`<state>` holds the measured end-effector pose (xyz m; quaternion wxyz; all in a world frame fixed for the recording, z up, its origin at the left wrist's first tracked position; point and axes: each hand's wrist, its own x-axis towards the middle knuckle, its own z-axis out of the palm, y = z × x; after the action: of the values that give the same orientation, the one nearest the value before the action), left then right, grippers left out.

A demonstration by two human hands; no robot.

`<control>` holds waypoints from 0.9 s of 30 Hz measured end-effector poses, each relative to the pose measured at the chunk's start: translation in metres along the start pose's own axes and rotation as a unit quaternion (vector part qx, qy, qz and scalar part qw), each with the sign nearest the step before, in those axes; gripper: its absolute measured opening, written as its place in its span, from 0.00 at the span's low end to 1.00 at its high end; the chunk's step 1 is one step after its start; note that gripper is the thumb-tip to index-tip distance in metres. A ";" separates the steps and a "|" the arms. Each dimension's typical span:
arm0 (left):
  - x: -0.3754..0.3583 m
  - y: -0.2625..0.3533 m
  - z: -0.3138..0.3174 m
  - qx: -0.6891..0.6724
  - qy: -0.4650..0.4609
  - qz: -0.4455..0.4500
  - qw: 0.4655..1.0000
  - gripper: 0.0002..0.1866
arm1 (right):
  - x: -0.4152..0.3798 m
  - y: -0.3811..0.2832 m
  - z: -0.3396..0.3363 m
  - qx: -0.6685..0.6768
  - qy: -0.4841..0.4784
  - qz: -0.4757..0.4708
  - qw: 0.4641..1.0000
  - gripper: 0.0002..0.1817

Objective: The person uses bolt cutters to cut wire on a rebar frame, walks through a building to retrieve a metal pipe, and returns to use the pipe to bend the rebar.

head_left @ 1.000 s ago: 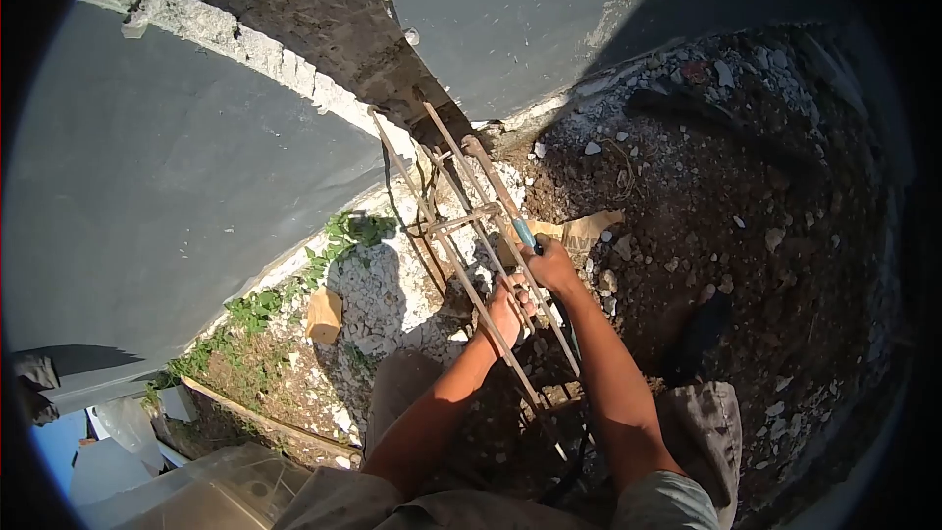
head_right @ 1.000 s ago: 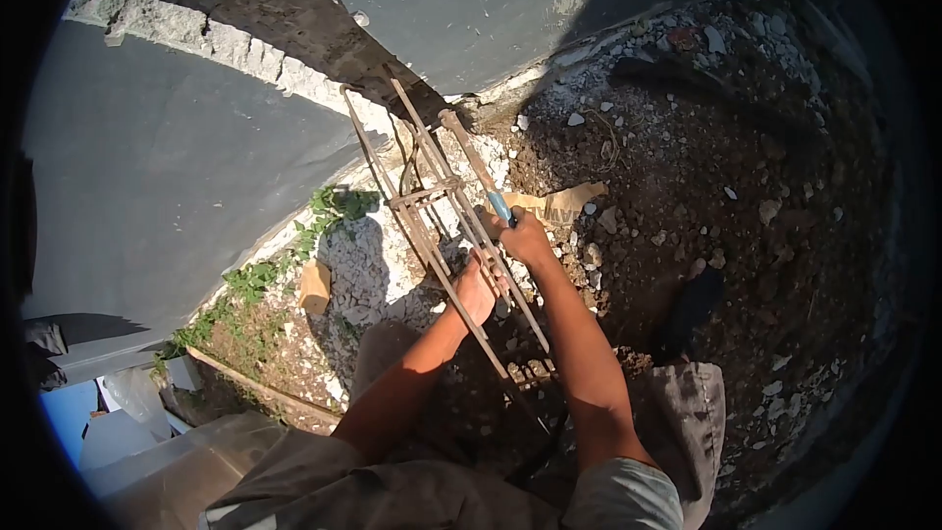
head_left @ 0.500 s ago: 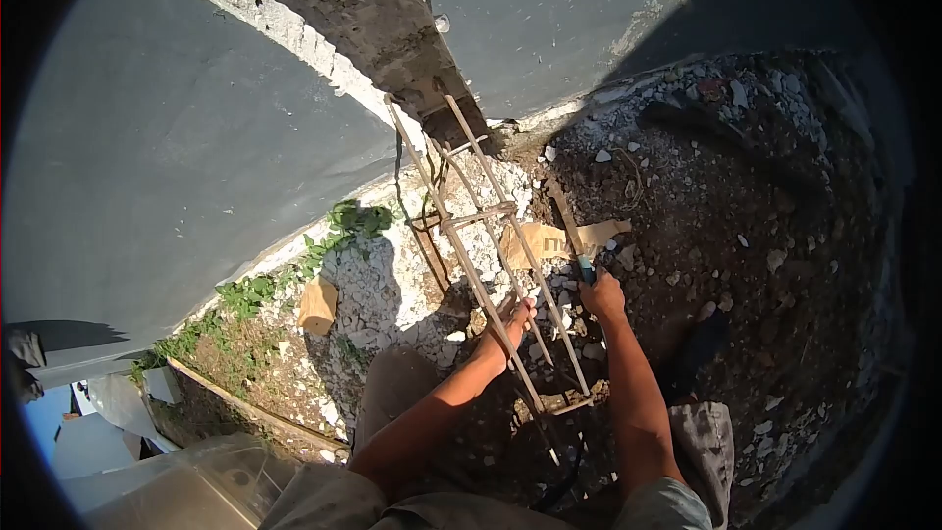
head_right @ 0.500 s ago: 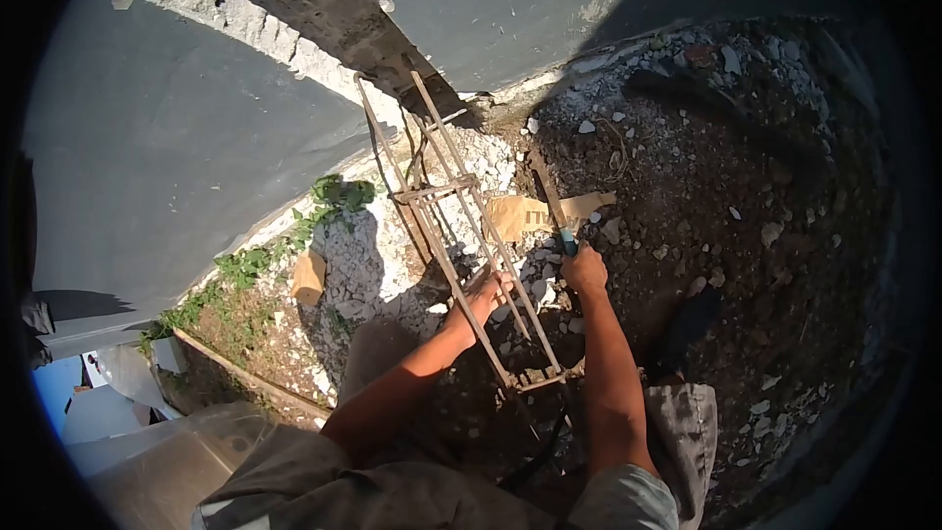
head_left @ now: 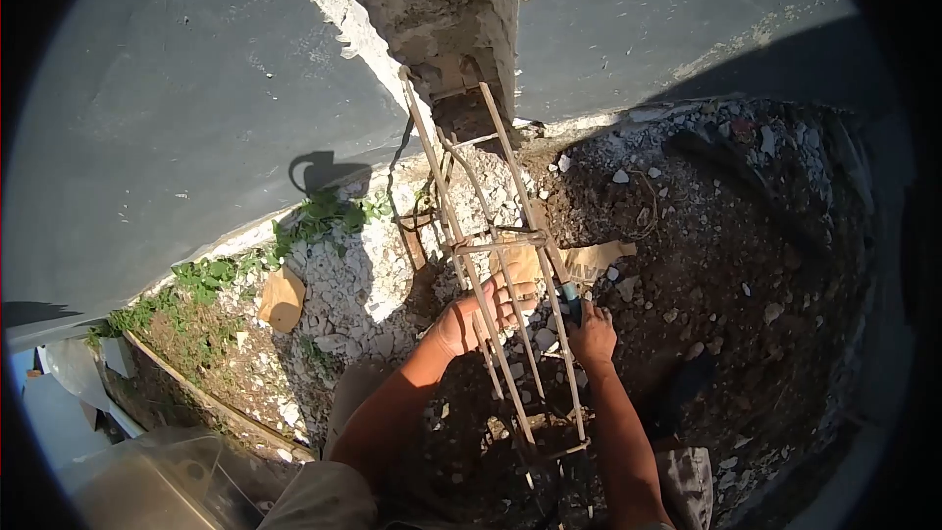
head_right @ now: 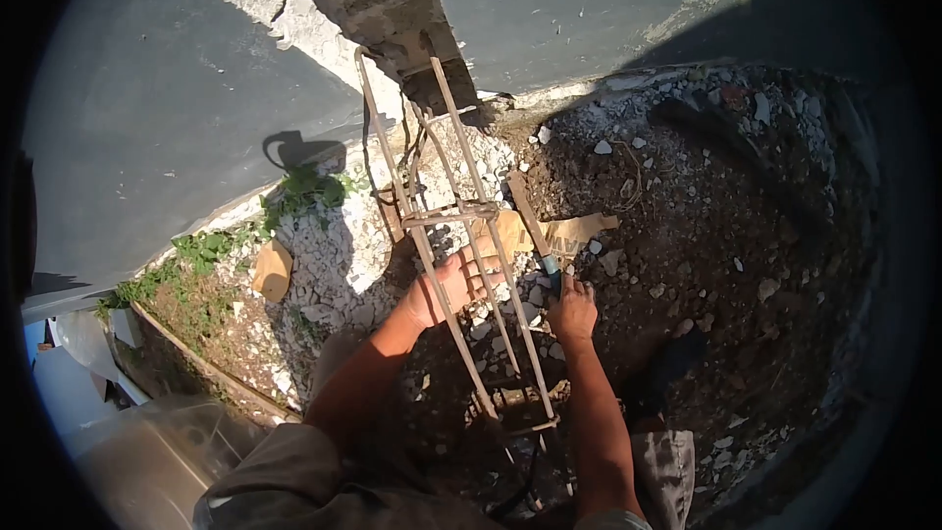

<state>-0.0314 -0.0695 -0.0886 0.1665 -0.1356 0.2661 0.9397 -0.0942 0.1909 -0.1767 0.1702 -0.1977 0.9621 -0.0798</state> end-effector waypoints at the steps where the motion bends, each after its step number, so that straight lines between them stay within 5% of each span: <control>1: 0.001 -0.007 -0.011 -0.084 -0.043 0.014 0.995 0.50 | 0.003 -0.001 0.003 0.005 -0.011 0.012 1.000 0.32; 4: 0.006 -0.020 -0.023 -0.314 -0.120 -0.020 0.942 0.59 | 0.004 -0.005 -0.005 0.019 -0.074 0.047 0.996 0.31; 6: 0.019 -0.036 -0.022 -0.407 -0.112 -0.058 0.905 0.56 | 0.019 -0.013 -0.026 0.093 -0.112 0.076 0.986 0.28; 8: 0.024 -0.059 -0.025 -0.346 -0.147 -0.150 0.914 0.47 | 0.042 -0.048 -0.068 0.216 -0.006 0.005 0.976 0.21; 9: 0.020 -0.059 -0.017 -0.351 -0.136 -0.135 0.916 0.41 | 0.062 -0.069 -0.087 0.269 -0.044 0.015 0.962 0.19; 10: 0.019 -0.072 -0.031 -0.346 -0.138 -0.147 0.916 0.41 | 0.081 -0.061 -0.054 0.505 -0.063 -0.025 0.860 0.19; 11: 0.019 -0.073 -0.029 -0.356 -0.144 -0.148 0.911 0.40 | 0.099 -0.101 -0.097 0.624 -0.135 0.024 0.769 0.18; 13: 0.022 -0.075 -0.032 -0.318 -0.147 -0.129 0.928 0.39 | 0.149 -0.131 -0.093 0.673 -0.104 -0.053 0.731 0.21; 15: 0.019 -0.068 -0.031 -0.316 -0.117 -0.157 0.928 0.38 | 0.189 -0.163 -0.104 0.652 -0.192 -0.018 0.733 0.27; 16: 0.017 -0.068 -0.031 -0.338 -0.104 -0.181 0.917 0.38 | 0.205 -0.175 -0.107 0.587 -0.232 -0.034 0.775 0.26; 27: 0.014 -0.063 -0.011 -0.263 -0.118 -0.163 0.943 0.37 | 0.230 -0.198 -0.120 0.450 -0.122 -0.163 0.870 0.12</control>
<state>-0.0181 -0.0217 -0.1313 0.3065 -0.1040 -0.0381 0.9454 -0.2654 -0.0728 -0.0895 0.3409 -0.2620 0.7477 -0.5060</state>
